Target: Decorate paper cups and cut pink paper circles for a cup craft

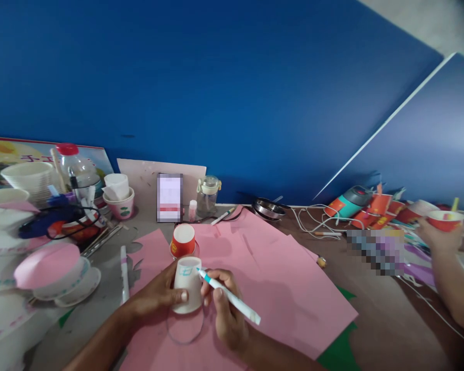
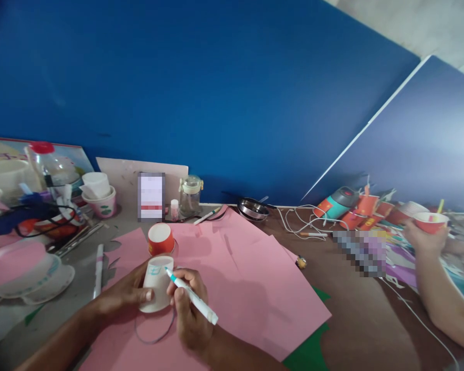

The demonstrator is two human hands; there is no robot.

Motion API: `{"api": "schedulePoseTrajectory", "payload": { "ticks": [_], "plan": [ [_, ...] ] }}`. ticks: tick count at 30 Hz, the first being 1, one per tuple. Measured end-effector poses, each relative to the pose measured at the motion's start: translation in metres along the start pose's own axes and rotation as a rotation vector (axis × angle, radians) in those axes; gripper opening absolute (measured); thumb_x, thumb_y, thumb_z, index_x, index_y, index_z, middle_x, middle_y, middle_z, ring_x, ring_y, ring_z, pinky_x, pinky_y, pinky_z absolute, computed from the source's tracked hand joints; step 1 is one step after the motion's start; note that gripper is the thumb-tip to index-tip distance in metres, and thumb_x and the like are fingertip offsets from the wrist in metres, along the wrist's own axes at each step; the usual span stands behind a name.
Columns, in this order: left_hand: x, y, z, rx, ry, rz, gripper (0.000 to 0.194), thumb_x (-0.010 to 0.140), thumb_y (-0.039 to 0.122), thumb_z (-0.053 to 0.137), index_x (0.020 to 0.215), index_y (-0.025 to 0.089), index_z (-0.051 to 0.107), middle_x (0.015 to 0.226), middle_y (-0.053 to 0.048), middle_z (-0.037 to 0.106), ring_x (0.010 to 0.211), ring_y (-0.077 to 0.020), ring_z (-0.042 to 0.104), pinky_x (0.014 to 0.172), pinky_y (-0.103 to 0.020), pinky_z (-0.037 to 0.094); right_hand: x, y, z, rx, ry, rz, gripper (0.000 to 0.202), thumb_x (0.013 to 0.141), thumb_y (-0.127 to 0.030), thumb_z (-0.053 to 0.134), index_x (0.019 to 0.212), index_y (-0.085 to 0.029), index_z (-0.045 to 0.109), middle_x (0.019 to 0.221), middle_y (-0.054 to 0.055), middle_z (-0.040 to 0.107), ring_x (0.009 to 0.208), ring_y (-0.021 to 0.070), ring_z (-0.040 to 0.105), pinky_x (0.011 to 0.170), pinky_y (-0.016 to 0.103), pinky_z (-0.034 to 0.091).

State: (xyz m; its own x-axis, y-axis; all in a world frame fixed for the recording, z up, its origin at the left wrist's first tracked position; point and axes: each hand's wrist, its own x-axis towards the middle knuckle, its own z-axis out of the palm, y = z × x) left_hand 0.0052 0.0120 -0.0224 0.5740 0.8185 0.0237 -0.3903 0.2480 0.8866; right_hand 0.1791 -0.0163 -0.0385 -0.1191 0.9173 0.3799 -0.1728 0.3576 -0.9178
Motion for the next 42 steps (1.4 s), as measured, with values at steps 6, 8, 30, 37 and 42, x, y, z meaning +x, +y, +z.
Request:
{"api": "schedulePoseTrajectory", "payload": {
  "ticks": [6,8,30,37,42],
  "plan": [
    [-0.001,-0.005,-0.005,0.024,0.024,-0.039,0.052,0.069,0.039,0.081,0.107,0.015,0.056,0.091,-0.007,0.065,0.082,-0.0199,0.059,0.069,-0.028,0.044,0.003,-0.01,0.0,-0.115,-0.073,-0.198,0.03,0.099,-0.046,0.038,0.115,-0.024,0.053,0.081,0.004,0.061,0.083,0.0211,0.062,0.075,0.037,0.052],
    [0.0,-0.005,-0.004,-0.032,0.03,-0.057,0.049,0.067,0.035,0.083,0.104,0.015,0.056,0.087,-0.007,0.066,0.08,-0.0198,0.06,0.069,-0.028,0.044,0.005,-0.011,0.0,-0.162,-0.108,-0.297,0.03,0.099,-0.045,0.038,0.117,-0.025,0.051,0.078,0.004,0.061,0.101,0.0258,0.062,0.087,0.044,0.051],
    [-0.002,0.001,-0.001,-0.161,0.093,-0.086,0.059,0.072,0.026,0.079,0.125,0.017,0.056,0.116,-0.017,0.064,0.097,-0.0286,0.063,0.079,-0.038,0.049,0.003,-0.003,0.001,-0.446,-0.204,-0.575,0.034,0.096,-0.033,0.041,0.129,-0.026,0.044,0.085,0.005,0.068,0.079,0.0249,0.068,0.096,0.051,0.049],
    [-0.004,-0.003,-0.006,-0.198,0.037,-0.045,0.05,0.073,0.023,0.076,0.12,0.016,0.058,0.099,-0.01,0.064,0.084,-0.0223,0.062,0.07,-0.031,0.047,0.005,-0.012,0.0,-0.419,-0.143,-0.483,0.025,0.095,-0.033,0.042,0.117,-0.026,0.053,0.075,0.005,0.062,0.092,0.0282,0.063,0.084,0.048,0.053],
    [-0.002,-0.004,-0.007,-0.211,0.046,-0.036,0.05,0.073,0.02,0.077,0.119,0.018,0.059,0.099,-0.008,0.063,0.085,-0.02,0.06,0.072,-0.03,0.046,0.01,-0.012,-0.002,-0.435,-0.159,-0.498,0.023,0.093,-0.028,0.044,0.113,-0.024,0.052,0.073,0.004,0.058,0.089,0.0271,0.063,0.083,0.047,0.054]
  ]
}}
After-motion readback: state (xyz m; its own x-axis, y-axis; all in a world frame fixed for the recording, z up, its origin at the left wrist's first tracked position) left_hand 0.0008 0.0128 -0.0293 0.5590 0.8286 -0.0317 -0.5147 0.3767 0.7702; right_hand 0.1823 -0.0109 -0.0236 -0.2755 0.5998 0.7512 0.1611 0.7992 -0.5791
